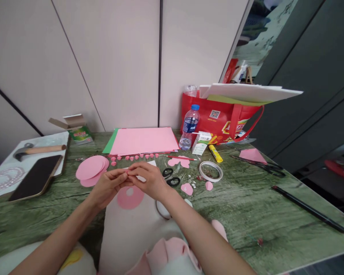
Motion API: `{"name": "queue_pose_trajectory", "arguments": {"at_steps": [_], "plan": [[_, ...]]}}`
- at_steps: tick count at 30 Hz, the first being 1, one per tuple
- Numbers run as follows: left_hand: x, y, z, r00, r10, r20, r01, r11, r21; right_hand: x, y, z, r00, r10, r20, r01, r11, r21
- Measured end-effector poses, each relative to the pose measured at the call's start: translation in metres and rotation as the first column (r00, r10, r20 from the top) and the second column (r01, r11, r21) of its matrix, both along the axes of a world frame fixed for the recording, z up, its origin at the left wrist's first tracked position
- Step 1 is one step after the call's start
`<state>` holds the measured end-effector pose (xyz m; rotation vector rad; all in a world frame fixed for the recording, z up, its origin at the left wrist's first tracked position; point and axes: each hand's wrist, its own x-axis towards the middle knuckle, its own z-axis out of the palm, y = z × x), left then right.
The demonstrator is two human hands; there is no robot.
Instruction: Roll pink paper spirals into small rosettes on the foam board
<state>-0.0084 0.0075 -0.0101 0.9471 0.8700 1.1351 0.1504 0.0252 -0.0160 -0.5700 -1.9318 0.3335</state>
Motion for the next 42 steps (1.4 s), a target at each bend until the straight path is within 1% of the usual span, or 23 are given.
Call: {"name": "queue_pose_trajectory", "arguments": {"at_steps": [2, 7, 10, 12, 15, 19, 24, 26, 31, 38, 42], "plan": [[0.001, -0.001, 0.000, 1.000, 0.000, 0.019, -0.001, 1.000, 0.013, 0.001, 0.000, 0.000, 1.000, -0.026, 0.003, 0.026, 1.000, 0.009], [0.003, -0.002, 0.001, 1.000, 0.017, -0.008, -0.016, 1.000, 0.022, 0.001, -0.002, -0.001, 0.998, -0.059, 0.016, 0.059, 0.998, 0.003], [0.004, -0.003, 0.004, 1.000, 0.004, 0.003, -0.004, 0.999, 0.039, 0.000, -0.002, -0.004, 0.997, -0.075, 0.001, 0.075, 0.997, -0.024], [0.004, -0.004, 0.005, 1.000, 0.000, 0.021, -0.001, 0.999, 0.033, -0.001, -0.001, -0.006, 0.995, -0.095, -0.003, 0.095, 0.995, -0.038], [0.004, -0.004, 0.004, 0.999, 0.028, 0.019, -0.028, 1.000, 0.008, -0.001, 0.000, -0.009, 0.993, -0.118, 0.031, 0.119, 0.993, -0.014], [0.003, -0.004, 0.002, 0.999, 0.038, -0.021, -0.038, 0.999, 0.021, 0.000, 0.000, -0.009, 0.988, -0.130, 0.089, 0.131, 0.991, -0.011], [0.005, -0.003, 0.002, 1.000, 0.010, -0.016, -0.010, 0.999, 0.040, 0.000, 0.000, -0.010, 0.990, -0.127, 0.067, 0.131, 0.990, -0.060], [0.006, -0.003, 0.003, 1.000, 0.020, -0.019, -0.019, 0.999, 0.040, 0.000, 0.000, -0.011, 0.992, -0.113, 0.048, 0.116, 0.991, -0.064], [0.005, -0.002, 0.004, 0.993, 0.091, -0.070, -0.088, 0.995, 0.042, -0.002, -0.001, -0.012, 0.996, -0.085, 0.033, 0.087, 0.994, -0.062], [0.008, -0.003, 0.005, 0.969, 0.117, -0.217, -0.091, 0.988, 0.124, -0.001, -0.001, -0.011, 0.994, -0.072, 0.081, 0.075, 0.997, -0.034], [0.008, -0.004, 0.007, 0.960, 0.104, -0.259, -0.079, 0.991, 0.104, 0.000, 0.000, -0.012, 0.985, -0.050, 0.167, 0.056, 0.998, -0.032]]}}
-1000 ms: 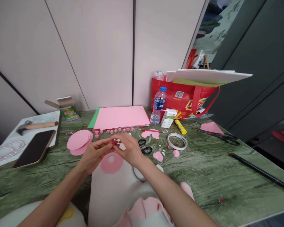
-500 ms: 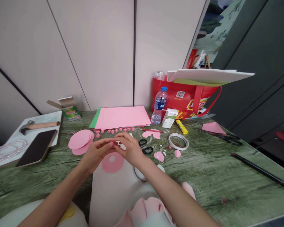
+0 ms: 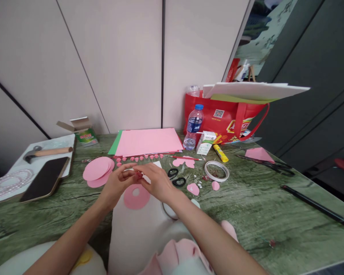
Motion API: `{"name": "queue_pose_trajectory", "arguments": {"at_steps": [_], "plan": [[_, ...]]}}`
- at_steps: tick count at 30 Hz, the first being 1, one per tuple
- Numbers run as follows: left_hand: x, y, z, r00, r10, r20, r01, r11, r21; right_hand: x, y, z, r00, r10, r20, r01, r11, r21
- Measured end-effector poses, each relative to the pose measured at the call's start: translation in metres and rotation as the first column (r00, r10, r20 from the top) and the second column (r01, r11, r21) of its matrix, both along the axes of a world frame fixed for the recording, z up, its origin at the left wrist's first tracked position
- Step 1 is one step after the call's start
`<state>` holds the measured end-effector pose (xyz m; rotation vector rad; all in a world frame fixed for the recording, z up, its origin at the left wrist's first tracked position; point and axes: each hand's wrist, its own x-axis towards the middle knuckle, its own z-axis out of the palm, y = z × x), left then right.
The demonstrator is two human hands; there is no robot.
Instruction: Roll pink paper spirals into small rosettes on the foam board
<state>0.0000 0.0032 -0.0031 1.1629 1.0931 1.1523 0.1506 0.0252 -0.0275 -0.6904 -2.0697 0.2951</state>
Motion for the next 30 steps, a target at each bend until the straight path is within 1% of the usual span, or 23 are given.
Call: {"name": "queue_pose_trajectory", "arguments": {"at_steps": [4, 9, 11, 13, 15, 19, 24, 27, 30], "plan": [[0.000, 0.001, -0.002, 0.997, -0.032, -0.076, 0.034, 0.999, 0.025, 0.000, 0.000, -0.001, 0.998, -0.022, 0.054, 0.021, 0.999, 0.028], [0.000, 0.002, -0.007, 0.986, -0.024, -0.166, 0.040, 0.995, 0.090, -0.001, -0.002, 0.000, 0.997, -0.035, 0.075, 0.030, 0.997, 0.070], [0.000, 0.003, -0.010, 0.984, -0.012, -0.178, 0.032, 0.994, 0.107, -0.001, -0.002, -0.001, 0.995, -0.047, 0.093, 0.040, 0.996, 0.081], [0.000, 0.003, -0.011, 0.988, -0.011, -0.157, 0.028, 0.994, 0.108, -0.001, -0.001, -0.002, 0.994, -0.065, 0.093, 0.057, 0.995, 0.077], [0.000, 0.004, -0.012, 0.993, -0.025, -0.112, 0.035, 0.996, 0.088, 0.000, -0.001, -0.003, 0.996, -0.069, 0.065, 0.066, 0.997, 0.049], [0.000, 0.003, -0.009, 0.998, -0.049, -0.037, 0.049, 0.999, 0.012, 0.000, 0.001, -0.002, 0.997, -0.054, -0.049, 0.052, 0.997, -0.055], [0.001, 0.001, -0.004, 1.000, 0.009, -0.014, -0.010, 1.000, -0.022, 0.002, 0.006, -0.005, 0.981, -0.086, -0.174, 0.059, 0.987, -0.151], [0.001, 0.002, -0.004, 0.999, 0.047, -0.022, -0.048, 0.999, -0.026, 0.003, 0.009, -0.007, 0.971, -0.112, -0.211, 0.077, 0.983, -0.169], [0.000, 0.003, -0.005, 0.996, 0.061, -0.060, -0.062, 0.998, -0.023, 0.007, 0.013, -0.009, 0.975, -0.111, -0.194, 0.080, 0.984, -0.160]]}}
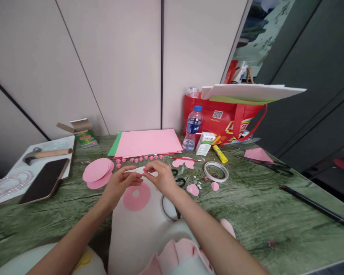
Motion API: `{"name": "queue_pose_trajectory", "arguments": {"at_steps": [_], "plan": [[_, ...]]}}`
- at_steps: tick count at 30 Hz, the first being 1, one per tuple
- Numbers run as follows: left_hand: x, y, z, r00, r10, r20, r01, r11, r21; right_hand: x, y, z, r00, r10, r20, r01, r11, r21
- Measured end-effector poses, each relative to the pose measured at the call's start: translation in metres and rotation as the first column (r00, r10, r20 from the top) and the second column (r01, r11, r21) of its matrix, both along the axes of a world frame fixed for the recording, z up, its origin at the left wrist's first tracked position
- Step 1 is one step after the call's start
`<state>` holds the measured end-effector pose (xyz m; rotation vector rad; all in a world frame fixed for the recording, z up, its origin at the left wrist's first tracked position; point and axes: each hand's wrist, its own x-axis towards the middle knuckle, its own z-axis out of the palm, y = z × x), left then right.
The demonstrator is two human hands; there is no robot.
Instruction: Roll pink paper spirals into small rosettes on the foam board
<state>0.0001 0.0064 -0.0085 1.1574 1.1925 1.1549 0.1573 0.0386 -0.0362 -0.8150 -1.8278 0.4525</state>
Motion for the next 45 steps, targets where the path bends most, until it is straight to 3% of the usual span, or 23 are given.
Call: {"name": "queue_pose_trajectory", "arguments": {"at_steps": [3, 7, 11, 15, 20, 31, 36, 41, 45], "plan": [[-0.001, 0.001, -0.002, 0.999, 0.001, -0.040, 0.000, 1.000, 0.014, 0.010, 0.010, -0.003, 0.997, -0.045, 0.066, 0.045, 0.999, 0.002], [-0.001, 0.002, -0.006, 0.996, -0.003, -0.091, 0.007, 0.999, 0.046, 0.030, 0.031, -0.012, 0.950, -0.243, 0.198, 0.256, 0.966, -0.039], [-0.001, 0.003, -0.007, 0.991, -0.003, -0.132, 0.010, 0.998, 0.054, 0.043, 0.047, -0.020, 0.818, -0.427, 0.385, 0.480, 0.876, -0.050], [-0.002, 0.005, -0.010, 0.982, 0.011, -0.190, 0.003, 0.997, 0.074, 0.043, 0.060, -0.023, 0.706, -0.519, 0.482, 0.592, 0.806, 0.000], [-0.005, 0.008, -0.016, 0.972, 0.022, -0.234, 0.003, 0.994, 0.106, 0.043, 0.076, -0.030, 0.703, -0.536, 0.467, 0.623, 0.781, -0.043], [-0.010, 0.009, -0.019, 0.930, 0.056, -0.363, 0.013, 0.983, 0.185, 0.046, 0.079, -0.033, 0.774, -0.437, 0.458, 0.515, 0.855, -0.053], [-0.018, 0.013, -0.021, 0.776, 0.162, -0.610, 0.009, 0.964, 0.267, 0.046, 0.077, -0.029, 0.771, -0.457, 0.444, 0.529, 0.847, -0.046], [-0.020, 0.011, -0.022, 0.486, 0.162, -0.859, 0.084, 0.969, 0.230, 0.046, 0.064, -0.015, 0.774, -0.493, 0.398, 0.553, 0.832, -0.045], [-0.015, 0.006, -0.021, 0.354, 0.113, -0.928, 0.073, 0.986, 0.148, 0.034, 0.027, -0.002, 0.878, -0.317, 0.359, 0.392, 0.906, -0.159]]}}
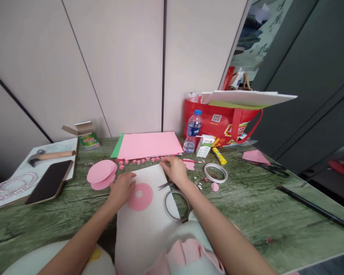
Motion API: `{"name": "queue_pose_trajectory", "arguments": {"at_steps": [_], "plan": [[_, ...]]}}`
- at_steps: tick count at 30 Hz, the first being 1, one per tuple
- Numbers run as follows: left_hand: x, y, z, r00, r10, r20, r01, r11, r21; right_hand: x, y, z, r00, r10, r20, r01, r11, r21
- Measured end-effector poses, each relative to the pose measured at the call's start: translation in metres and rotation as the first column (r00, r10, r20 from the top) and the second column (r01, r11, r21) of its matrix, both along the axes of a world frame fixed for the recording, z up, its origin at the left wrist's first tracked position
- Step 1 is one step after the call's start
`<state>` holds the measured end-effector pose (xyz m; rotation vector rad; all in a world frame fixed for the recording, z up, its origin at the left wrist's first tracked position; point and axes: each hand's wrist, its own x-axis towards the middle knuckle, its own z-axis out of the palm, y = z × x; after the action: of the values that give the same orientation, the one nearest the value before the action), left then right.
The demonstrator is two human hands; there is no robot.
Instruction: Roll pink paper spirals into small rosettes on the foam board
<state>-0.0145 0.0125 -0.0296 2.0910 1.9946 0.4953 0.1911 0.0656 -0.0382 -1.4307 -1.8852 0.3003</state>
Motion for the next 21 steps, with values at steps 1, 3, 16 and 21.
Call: {"name": "queue_pose_trajectory", "arguments": {"at_steps": [1, 3, 16, 21], "plan": [[0.001, -0.001, 0.000, 1.000, -0.002, -0.011, 0.002, 1.000, -0.007, -0.003, -0.012, 0.004, 0.997, 0.075, -0.007, -0.075, 0.996, -0.041], [0.003, -0.002, -0.001, 1.000, -0.020, -0.016, 0.020, 1.000, -0.016, -0.008, -0.035, 0.012, 0.960, 0.276, 0.043, -0.266, 0.951, -0.156], [0.006, -0.008, 0.004, 0.994, -0.105, -0.028, 0.104, 0.994, -0.019, 0.013, -0.088, 0.042, 0.781, 0.241, 0.577, -0.074, 0.952, -0.296], [0.006, -0.008, 0.007, 0.982, -0.188, 0.012, 0.188, 0.979, -0.079, 0.007, -0.101, 0.068, 0.848, 0.264, 0.460, -0.156, 0.953, -0.260]]}}
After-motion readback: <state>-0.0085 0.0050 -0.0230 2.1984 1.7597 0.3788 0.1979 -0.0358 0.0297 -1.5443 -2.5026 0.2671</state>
